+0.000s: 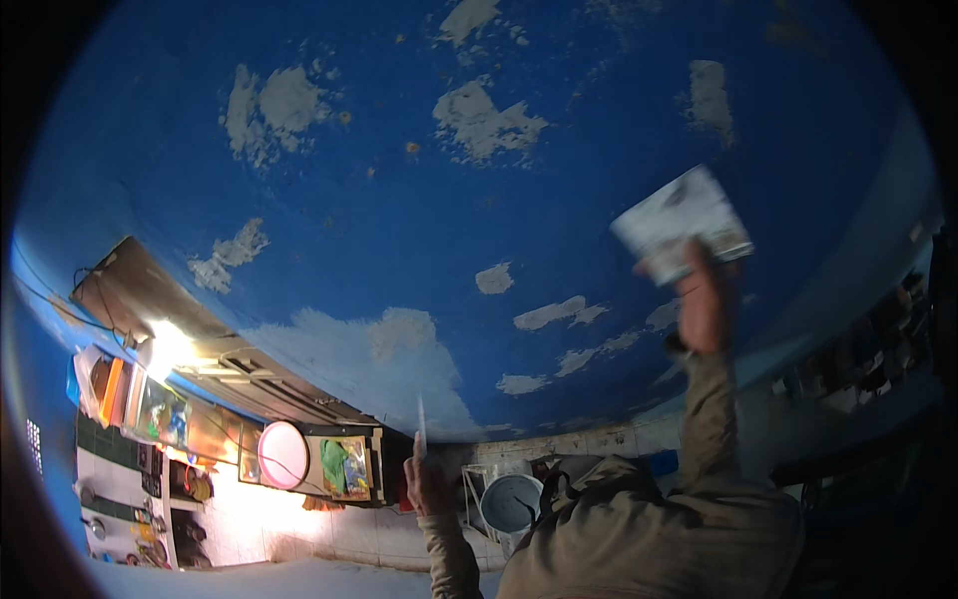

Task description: The person applies white filler paste to a blue ceiling using a putty knife and a hawk. They repeatedly scoop paste from the hawk and spread it onto damaged areas of the ceiling surface.

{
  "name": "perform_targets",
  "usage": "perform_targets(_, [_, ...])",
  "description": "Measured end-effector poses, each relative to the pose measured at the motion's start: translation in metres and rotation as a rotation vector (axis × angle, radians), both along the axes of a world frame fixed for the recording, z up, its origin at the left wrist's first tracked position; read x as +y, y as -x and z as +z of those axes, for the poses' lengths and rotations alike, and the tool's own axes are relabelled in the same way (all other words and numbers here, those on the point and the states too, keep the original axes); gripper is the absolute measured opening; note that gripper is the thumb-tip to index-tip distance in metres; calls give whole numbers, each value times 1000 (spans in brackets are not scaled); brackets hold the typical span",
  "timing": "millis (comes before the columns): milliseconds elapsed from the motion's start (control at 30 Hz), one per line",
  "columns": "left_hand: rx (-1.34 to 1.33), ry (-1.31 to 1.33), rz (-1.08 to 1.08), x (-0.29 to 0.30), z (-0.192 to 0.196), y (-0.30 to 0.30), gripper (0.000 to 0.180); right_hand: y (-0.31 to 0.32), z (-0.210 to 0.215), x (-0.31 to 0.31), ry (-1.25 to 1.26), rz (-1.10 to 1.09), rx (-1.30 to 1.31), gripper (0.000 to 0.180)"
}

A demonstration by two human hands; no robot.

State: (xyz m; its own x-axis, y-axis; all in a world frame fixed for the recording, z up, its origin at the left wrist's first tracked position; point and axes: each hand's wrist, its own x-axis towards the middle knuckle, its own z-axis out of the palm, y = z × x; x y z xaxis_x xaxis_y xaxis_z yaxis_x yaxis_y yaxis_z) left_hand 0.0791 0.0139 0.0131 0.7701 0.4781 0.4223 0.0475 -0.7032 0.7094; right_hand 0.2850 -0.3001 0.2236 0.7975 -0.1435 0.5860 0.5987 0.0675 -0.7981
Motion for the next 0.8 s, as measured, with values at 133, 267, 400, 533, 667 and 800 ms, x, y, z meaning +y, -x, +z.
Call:
perform_targets(133, [28,-7,-7,15,-20,12,37,-29,56,-33,495,-839,-566,32])
perform_targets(267, [95,48,-95,18,-46,11,31,-81,46,-55,892,-1271,-644,60])
perform_targets(400, [114,41,-110,13,-42,6,30,-87,21,-16,1064,-1327,-455,84])
perform_targets(533, [123,142,-154,18,-43,-5,29,-57,-17,-24,1123,-1141,-413,82])
perform_targets(667, [139,202,-137,27,-46,-4,29,-23,-13,-46,999,-1054,-373,53])
perform_targets(800, [149,349,-87,34,-93,14,19,-21,18,-69,728,-951,-319,36])
